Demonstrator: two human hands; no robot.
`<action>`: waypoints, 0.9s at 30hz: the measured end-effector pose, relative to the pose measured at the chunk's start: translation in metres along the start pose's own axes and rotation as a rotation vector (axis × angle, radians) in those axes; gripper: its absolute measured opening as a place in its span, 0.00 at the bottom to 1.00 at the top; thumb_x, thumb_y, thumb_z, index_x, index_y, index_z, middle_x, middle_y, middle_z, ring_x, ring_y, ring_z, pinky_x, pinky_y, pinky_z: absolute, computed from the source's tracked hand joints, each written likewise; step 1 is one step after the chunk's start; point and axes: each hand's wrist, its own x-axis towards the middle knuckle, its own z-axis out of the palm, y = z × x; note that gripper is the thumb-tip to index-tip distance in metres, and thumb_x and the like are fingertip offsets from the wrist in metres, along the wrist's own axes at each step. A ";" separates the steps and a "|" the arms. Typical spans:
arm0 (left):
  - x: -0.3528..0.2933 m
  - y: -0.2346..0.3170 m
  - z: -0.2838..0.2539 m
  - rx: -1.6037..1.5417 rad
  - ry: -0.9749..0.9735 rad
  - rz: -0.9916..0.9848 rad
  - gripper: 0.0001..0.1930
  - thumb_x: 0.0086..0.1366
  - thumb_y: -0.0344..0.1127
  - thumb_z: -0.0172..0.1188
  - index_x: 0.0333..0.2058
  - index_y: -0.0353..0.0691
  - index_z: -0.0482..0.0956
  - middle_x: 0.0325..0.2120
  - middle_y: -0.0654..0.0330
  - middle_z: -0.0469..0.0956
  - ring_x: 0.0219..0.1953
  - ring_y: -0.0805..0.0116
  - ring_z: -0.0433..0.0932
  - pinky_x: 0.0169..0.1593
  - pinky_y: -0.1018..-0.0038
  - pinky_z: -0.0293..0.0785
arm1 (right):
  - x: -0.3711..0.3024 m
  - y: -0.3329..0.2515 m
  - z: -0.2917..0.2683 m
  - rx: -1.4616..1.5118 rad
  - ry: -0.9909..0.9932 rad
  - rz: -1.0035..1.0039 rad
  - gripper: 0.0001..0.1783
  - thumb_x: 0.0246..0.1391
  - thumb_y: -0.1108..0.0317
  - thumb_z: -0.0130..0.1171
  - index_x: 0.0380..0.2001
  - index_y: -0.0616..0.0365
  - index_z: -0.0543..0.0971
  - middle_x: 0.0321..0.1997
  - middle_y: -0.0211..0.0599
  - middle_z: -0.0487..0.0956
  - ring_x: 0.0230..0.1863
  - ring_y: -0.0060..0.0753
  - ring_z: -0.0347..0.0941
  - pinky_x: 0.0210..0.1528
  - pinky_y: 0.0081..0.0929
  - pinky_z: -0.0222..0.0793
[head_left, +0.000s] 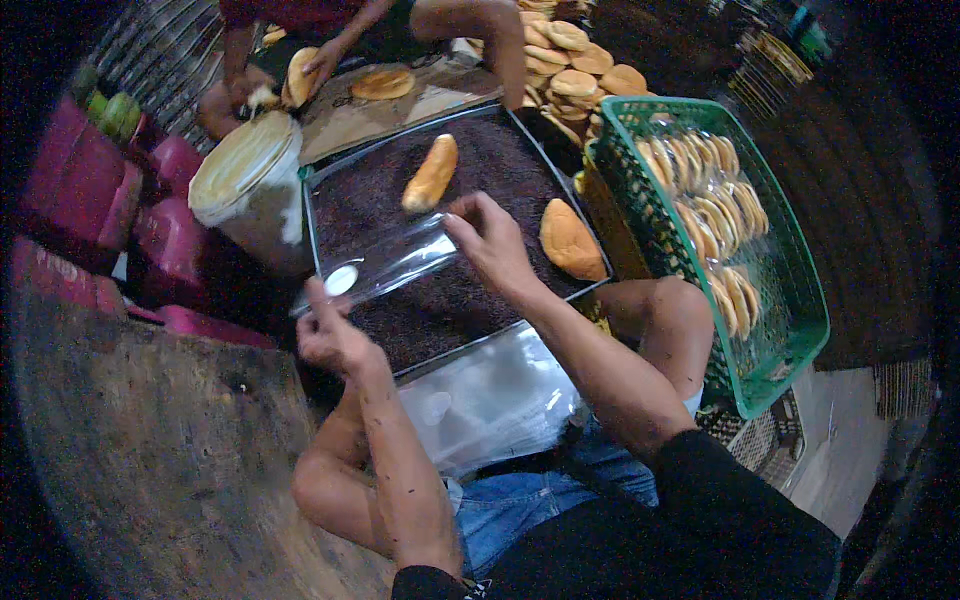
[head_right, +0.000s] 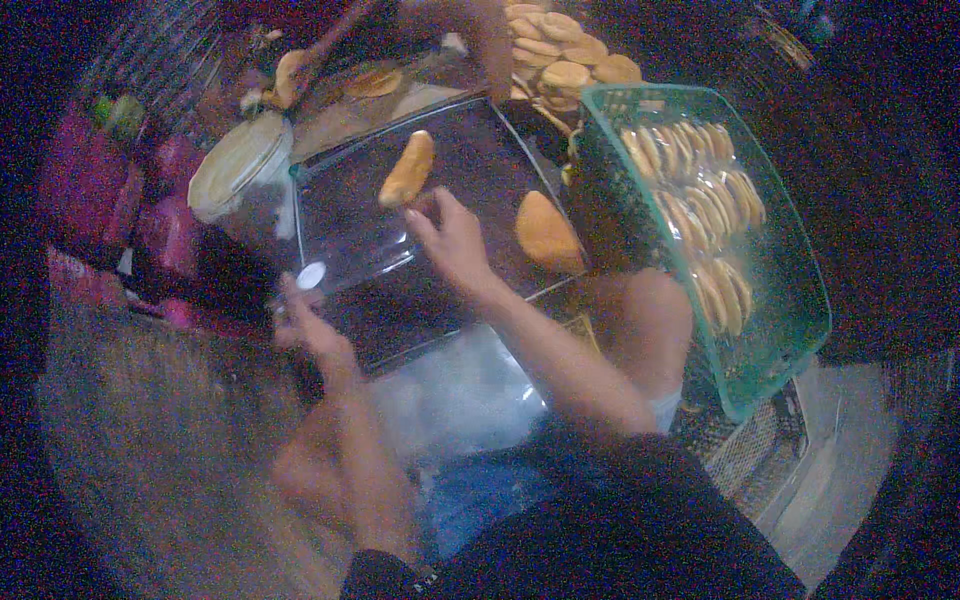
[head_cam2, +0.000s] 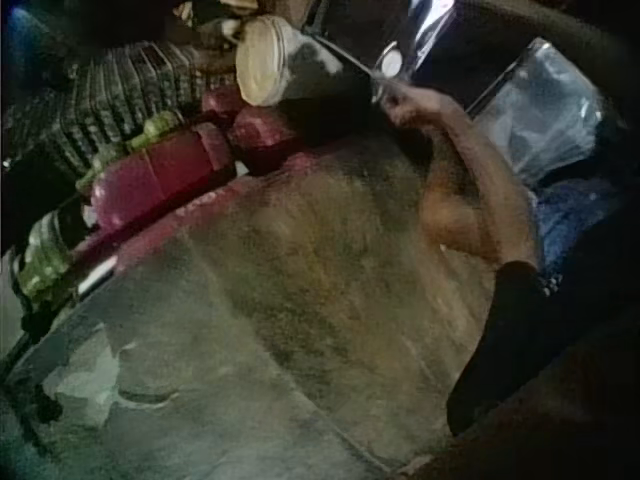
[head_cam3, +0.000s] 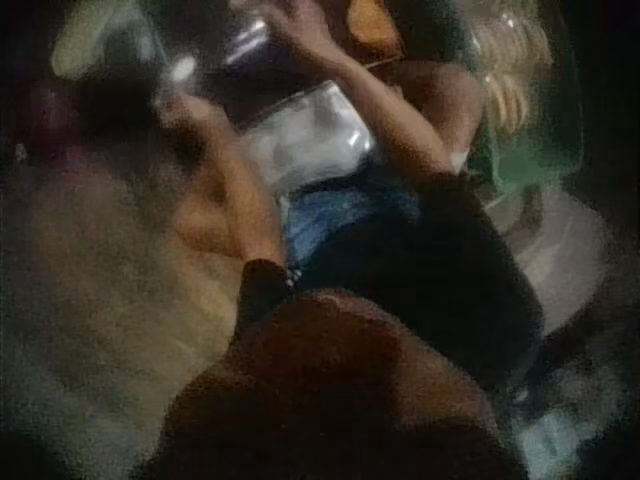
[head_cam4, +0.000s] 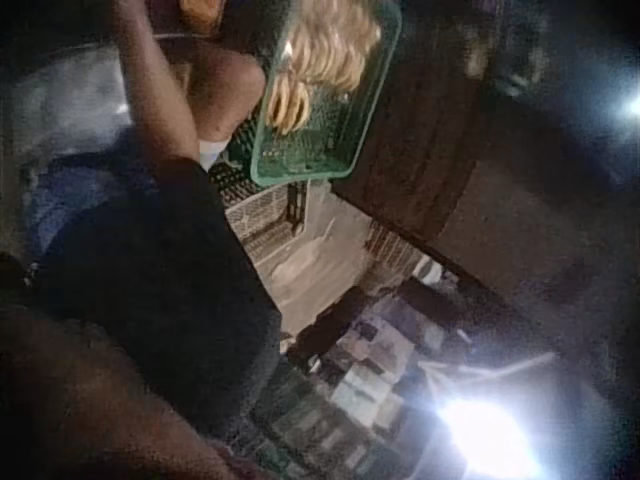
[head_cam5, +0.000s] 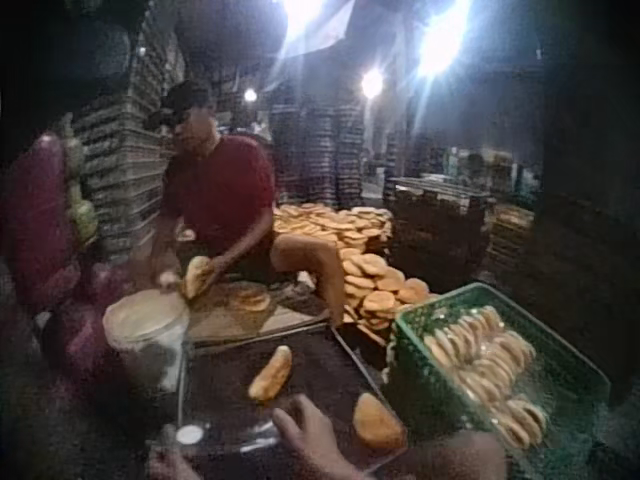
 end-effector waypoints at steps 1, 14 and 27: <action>0.007 0.004 -0.005 -0.173 0.090 -0.080 0.22 0.60 0.51 0.70 0.27 0.34 0.77 0.24 0.59 0.79 0.24 0.70 0.75 0.29 0.73 0.72 | 0.019 0.018 0.019 -0.098 0.040 0.012 0.32 0.53 0.52 0.67 0.50 0.66 0.70 0.41 0.46 0.79 0.45 0.44 0.77 0.48 0.43 0.71; 0.027 -0.027 -0.047 -0.480 -0.015 -0.377 0.28 0.68 0.54 0.59 0.42 0.26 0.75 0.34 0.50 0.80 0.35 0.62 0.82 0.38 0.69 0.83 | 0.073 0.057 -0.035 -0.707 -0.056 0.062 0.24 0.48 0.52 0.67 0.42 0.58 0.81 0.40 0.46 0.83 0.42 0.49 0.80 0.43 0.36 0.75; -0.004 0.018 -0.036 -0.410 -0.471 -0.102 0.28 0.71 0.64 0.43 0.26 0.43 0.65 0.46 0.39 0.79 0.47 0.51 0.81 0.49 0.61 0.80 | -0.057 -0.010 -0.163 -0.073 -0.080 0.214 0.30 0.58 0.65 0.62 0.60 0.60 0.65 0.43 0.48 0.80 0.47 0.37 0.78 0.53 0.36 0.72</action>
